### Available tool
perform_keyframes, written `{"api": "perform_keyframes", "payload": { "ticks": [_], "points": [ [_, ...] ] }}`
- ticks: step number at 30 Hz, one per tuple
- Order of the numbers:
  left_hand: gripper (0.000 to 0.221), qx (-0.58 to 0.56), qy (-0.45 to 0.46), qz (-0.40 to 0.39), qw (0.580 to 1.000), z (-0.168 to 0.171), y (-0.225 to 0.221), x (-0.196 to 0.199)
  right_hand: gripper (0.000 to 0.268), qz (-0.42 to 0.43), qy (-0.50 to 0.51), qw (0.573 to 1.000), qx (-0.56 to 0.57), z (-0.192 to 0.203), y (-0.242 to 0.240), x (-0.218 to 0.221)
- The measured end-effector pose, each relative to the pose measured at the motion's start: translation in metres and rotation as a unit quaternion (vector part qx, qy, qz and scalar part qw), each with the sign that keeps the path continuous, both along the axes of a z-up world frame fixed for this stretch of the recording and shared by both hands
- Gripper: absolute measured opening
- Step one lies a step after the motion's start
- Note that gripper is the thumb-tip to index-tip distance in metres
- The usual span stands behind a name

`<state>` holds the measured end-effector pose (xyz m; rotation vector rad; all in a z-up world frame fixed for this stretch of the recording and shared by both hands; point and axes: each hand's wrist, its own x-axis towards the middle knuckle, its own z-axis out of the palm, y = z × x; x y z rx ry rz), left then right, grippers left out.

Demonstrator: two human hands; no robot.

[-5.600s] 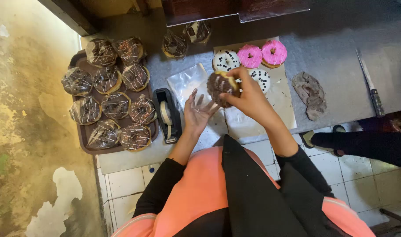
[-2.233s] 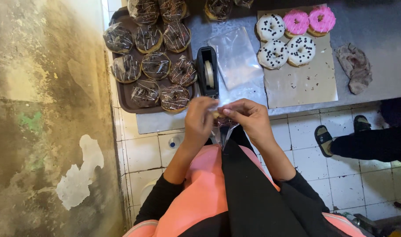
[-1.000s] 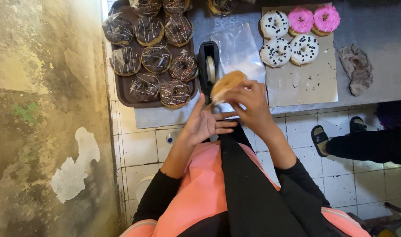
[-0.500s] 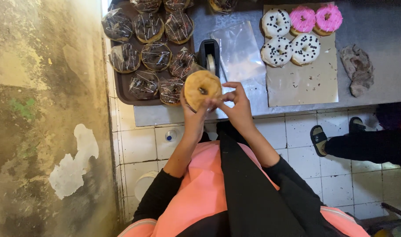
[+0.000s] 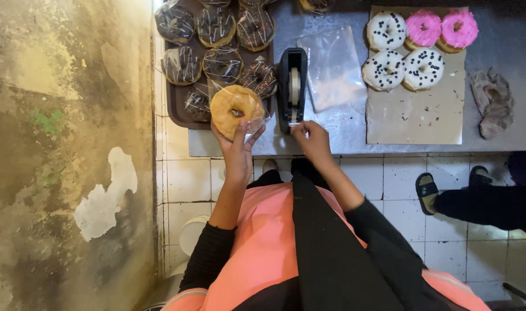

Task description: The person places donuts into plastic bags by hand and seals them using a tape dispenser.

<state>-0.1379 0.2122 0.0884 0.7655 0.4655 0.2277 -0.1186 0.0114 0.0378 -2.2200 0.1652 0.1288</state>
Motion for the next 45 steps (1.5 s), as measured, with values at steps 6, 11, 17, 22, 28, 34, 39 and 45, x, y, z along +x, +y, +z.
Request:
{"api": "perform_keyframes", "payload": {
  "ticks": [6,11,17,22,28,34,39,45],
  "points": [
    [0.076,0.008,-0.012,-0.016,1.000,0.003,-0.006,0.002,0.021,0.077,-0.037,0.992,-0.090,-0.030,-0.008,-0.016],
    [0.084,0.129,-0.043,-0.024,0.990,0.004,-0.016,0.001,0.033,0.188,0.064,0.954,-0.224,0.001,-0.026,-0.009],
    [0.091,0.224,-0.149,-0.027,0.963,0.022,-0.032,0.002,0.014,0.151,-0.137,0.960,0.190,0.165,0.023,-0.015],
    [0.093,0.190,-0.196,-0.058,0.960,0.033,-0.035,-0.006,0.017,0.114,-0.222,0.966,0.070,0.157,0.032,-0.010],
    [0.060,-0.074,-0.069,-0.140,0.985,0.028,-0.033,-0.017,0.023,0.134,-0.361,0.922,-0.035,0.168,0.027,-0.008],
    [0.047,-0.162,0.021,-0.181,0.970,0.034,-0.035,-0.024,0.051,0.298,-0.210,0.929,0.055,0.178,0.011,0.002],
    [0.100,-0.030,-0.014,-0.352,0.935,-0.002,-0.016,-0.034,0.077,0.249,-0.195,0.945,0.083,0.164,0.005,-0.002],
    [0.066,0.070,0.020,-0.341,0.937,0.007,0.027,-0.028,0.070,0.304,-0.133,0.929,0.162,0.137,0.015,-0.032]
  ]
}}
